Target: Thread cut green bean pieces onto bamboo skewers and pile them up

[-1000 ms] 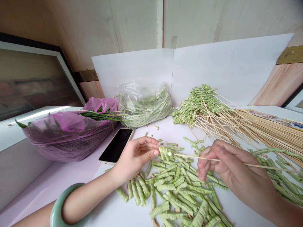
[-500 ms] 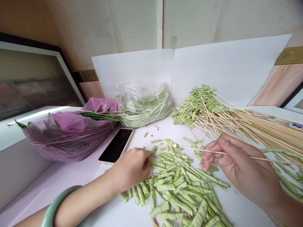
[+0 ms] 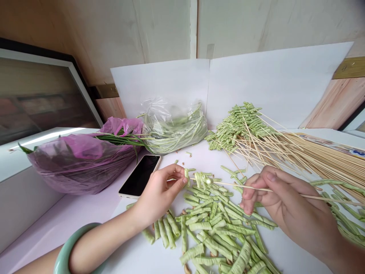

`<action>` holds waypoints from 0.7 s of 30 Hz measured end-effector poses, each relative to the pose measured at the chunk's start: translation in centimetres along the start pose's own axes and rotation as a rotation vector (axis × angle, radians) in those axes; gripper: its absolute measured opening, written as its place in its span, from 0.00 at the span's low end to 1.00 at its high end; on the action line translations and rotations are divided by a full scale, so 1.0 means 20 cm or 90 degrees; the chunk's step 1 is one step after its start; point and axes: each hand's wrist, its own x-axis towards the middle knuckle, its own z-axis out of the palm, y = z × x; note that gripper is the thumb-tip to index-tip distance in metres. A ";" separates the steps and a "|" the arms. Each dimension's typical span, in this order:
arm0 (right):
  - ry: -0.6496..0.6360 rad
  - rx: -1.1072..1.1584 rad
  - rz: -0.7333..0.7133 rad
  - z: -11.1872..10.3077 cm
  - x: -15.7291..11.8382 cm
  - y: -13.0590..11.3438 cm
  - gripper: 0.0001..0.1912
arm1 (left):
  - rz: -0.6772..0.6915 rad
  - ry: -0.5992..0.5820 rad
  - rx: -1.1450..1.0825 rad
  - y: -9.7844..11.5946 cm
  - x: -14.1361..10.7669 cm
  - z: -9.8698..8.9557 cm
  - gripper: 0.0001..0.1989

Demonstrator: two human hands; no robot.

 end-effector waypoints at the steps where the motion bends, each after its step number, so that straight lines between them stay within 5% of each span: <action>1: -0.004 0.004 -0.002 0.00 0.00 0.00 0.12 | -0.004 -0.004 -0.020 0.00 0.00 0.00 0.07; 21: 0.000 -0.005 0.027 -0.01 -0.02 0.00 0.14 | -0.026 -0.017 -0.112 -0.01 0.01 0.01 0.09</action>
